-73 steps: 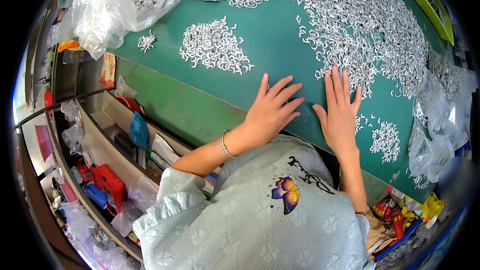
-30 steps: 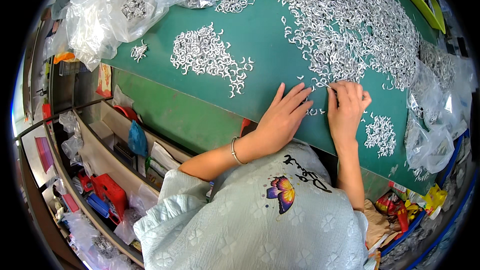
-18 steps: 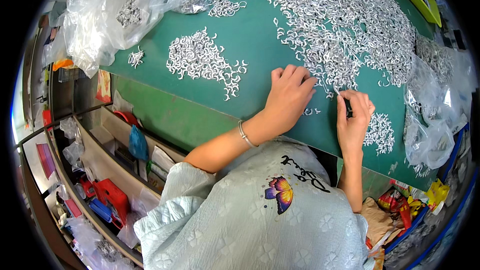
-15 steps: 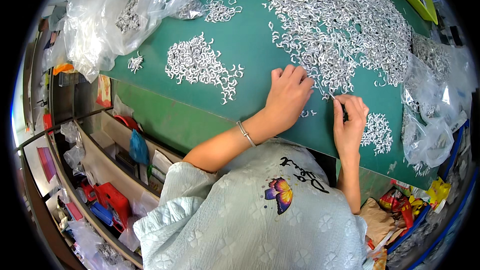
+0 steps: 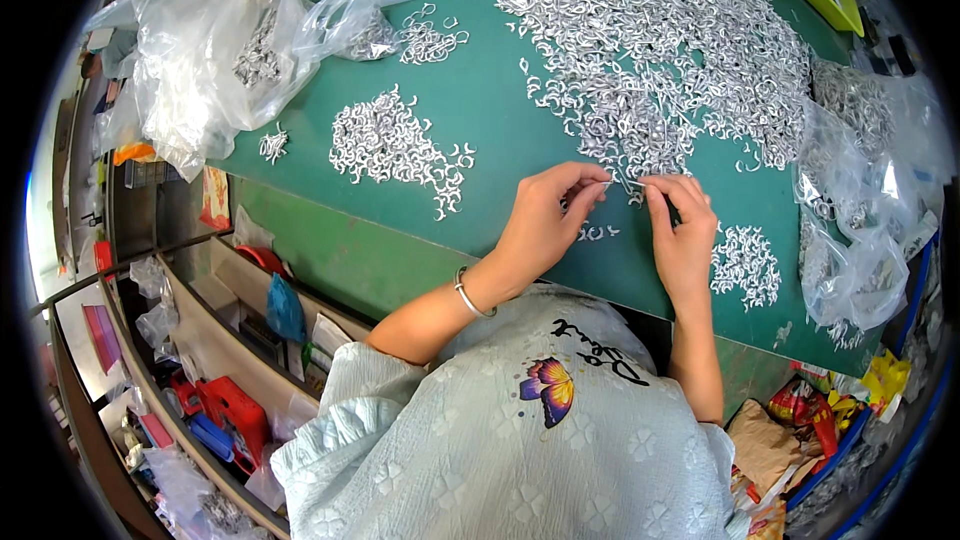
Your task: The person sorts small silver-colored metal hooks by hand on a green workbench, moving them into piles and placing some into plastic bags.
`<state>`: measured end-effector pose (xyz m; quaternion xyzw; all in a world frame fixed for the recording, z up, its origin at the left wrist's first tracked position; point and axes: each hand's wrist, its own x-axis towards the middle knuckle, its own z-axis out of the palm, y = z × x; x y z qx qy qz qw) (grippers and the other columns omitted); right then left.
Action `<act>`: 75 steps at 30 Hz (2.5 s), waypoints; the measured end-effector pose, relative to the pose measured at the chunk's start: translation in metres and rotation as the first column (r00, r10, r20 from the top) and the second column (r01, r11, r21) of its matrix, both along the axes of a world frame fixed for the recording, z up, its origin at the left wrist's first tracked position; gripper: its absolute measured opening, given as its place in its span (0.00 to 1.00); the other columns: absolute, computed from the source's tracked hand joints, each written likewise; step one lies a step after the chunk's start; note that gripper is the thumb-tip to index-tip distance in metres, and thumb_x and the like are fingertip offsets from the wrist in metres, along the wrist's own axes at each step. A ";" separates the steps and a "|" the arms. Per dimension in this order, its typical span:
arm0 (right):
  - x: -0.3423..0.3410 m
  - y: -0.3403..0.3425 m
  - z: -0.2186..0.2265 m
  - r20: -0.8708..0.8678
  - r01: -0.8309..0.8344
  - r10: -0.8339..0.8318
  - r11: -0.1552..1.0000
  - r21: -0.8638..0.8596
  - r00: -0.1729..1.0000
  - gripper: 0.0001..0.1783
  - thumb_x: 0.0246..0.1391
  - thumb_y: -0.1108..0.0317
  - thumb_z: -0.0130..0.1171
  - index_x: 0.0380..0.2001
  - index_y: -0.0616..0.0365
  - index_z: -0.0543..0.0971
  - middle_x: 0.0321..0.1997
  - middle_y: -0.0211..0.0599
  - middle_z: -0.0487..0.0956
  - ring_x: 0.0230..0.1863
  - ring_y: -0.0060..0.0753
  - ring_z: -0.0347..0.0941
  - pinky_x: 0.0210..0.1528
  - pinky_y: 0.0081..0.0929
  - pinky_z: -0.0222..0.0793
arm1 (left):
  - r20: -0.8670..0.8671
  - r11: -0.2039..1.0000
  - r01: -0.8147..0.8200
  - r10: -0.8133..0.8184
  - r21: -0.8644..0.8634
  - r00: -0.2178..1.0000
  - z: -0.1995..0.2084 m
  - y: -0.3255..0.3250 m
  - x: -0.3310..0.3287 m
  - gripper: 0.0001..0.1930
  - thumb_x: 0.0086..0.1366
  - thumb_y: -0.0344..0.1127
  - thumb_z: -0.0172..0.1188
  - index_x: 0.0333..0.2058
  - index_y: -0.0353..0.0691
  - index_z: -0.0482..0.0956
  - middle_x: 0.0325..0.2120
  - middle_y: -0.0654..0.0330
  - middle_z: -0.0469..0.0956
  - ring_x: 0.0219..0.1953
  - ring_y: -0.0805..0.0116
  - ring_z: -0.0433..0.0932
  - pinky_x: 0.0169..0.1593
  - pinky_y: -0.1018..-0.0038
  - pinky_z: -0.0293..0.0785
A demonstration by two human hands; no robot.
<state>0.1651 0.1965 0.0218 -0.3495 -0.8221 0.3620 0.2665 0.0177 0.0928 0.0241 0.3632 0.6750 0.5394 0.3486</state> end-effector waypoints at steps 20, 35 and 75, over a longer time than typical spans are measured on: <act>0.014 -0.024 0.019 0.006 -0.074 0.075 0.993 -0.095 0.997 0.03 0.50 0.75 0.63 0.30 0.59 0.79 0.27 0.35 0.77 0.30 0.37 0.72 0.38 0.32 0.62 | 0.189 0.981 0.185 -0.172 -0.056 0.967 -0.004 -0.013 0.020 0.07 0.62 0.24 0.63 0.38 0.29 0.80 0.32 0.57 0.83 0.33 0.75 0.81 0.38 0.79 0.78; 0.036 -0.014 0.023 -0.009 -0.110 0.110 0.980 -0.164 0.994 0.04 0.52 0.76 0.61 0.31 0.62 0.76 0.29 0.40 0.77 0.33 0.43 0.74 0.39 0.35 0.66 | 0.339 0.966 0.259 -0.249 0.016 0.907 -0.015 -0.002 0.033 0.06 0.62 0.22 0.62 0.37 0.30 0.77 0.33 0.57 0.82 0.34 0.73 0.81 0.41 0.78 0.79; 0.053 -0.005 0.029 -0.154 -0.058 0.060 0.998 0.013 0.986 0.04 0.47 0.77 0.63 0.29 0.58 0.81 0.31 0.35 0.81 0.35 0.39 0.74 0.44 0.32 0.67 | 0.540 0.902 0.431 -0.371 0.018 0.755 -0.002 0.007 0.018 0.09 0.69 0.27 0.54 0.43 0.28 0.79 0.35 0.57 0.81 0.37 0.74 0.77 0.44 0.78 0.74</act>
